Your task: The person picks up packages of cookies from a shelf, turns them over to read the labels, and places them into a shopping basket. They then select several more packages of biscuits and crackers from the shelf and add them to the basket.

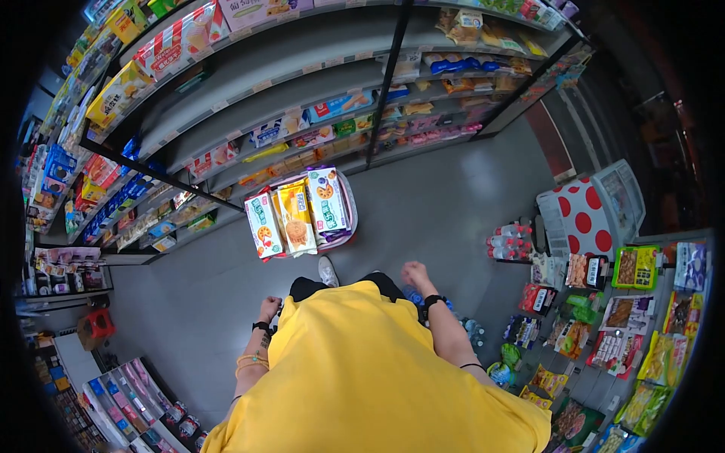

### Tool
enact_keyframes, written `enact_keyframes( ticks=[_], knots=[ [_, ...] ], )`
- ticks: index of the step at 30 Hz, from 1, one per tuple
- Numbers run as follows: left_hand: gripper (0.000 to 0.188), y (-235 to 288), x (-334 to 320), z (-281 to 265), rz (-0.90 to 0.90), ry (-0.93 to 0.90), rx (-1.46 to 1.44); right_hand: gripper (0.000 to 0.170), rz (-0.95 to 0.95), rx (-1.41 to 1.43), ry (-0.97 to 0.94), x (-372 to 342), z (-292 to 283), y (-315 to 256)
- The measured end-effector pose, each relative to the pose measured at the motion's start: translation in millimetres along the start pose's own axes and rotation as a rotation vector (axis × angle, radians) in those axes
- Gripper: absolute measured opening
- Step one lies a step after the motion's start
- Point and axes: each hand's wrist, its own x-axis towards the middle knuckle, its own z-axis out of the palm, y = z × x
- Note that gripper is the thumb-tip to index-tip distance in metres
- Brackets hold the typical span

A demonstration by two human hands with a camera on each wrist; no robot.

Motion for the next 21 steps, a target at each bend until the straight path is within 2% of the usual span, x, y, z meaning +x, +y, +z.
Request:
enact_keyframes(
  ticks=[2,4,6,8,10,12,15,16,17,21],
  knots=[
    [0.028,-0.6,0.2,1.0,-0.004,-0.020,0.003,0.028,-0.157,0.098,-0.034,-18.5,-0.7,-56.8],
    [0.027,1.2,3.4,0.2,0.002,-0.029,0.094,0.031,-0.371,0.172,-0.127,-59.6,2.4,-146.6],
    [0.027,19.1,-5.5,0.5,0.002,-0.042,0.144,0.032,-0.676,0.291,-0.301,-120.3,8.0,-236.8],
    [0.027,22.1,-5.1,-2.3,0.011,-0.070,0.185,0.031,-0.919,0.459,-0.583,-206.4,15.7,-315.0],
    [0.028,23.2,5.9,-3.1,0.008,-0.082,0.206,0.026,-1.134,0.417,-0.812,-294.1,16.6,-362.7],
    [0.028,24.8,16.8,-4.2,0.004,-0.093,0.229,0.035,-1.383,0.440,-1.000,-369.0,27.0,-386.4],
    [0.030,87.3,-21.7,-2.9,0.050,-0.038,0.324,0.035,-1.651,0.441,-1.202,-427.5,46.7,-400.3],
    [0.030,96.3,-29.7,-4.0,0.063,-0.011,0.347,0.035,-1.701,0.446,-1.235,-436.7,52.8,-403.2],
    [0.031,68.0,5.9,-1.6,0.106,-0.062,0.287,0.035,-1.736,0.450,-1.255,-438.9,57.5,-405.2],
    [0.027,94.1,-12.7,-5.4,0.085,-0.028,0.295,0.035,-1.798,0.465,-1.276,-440.0,68.7,-408.2]
  ],
)
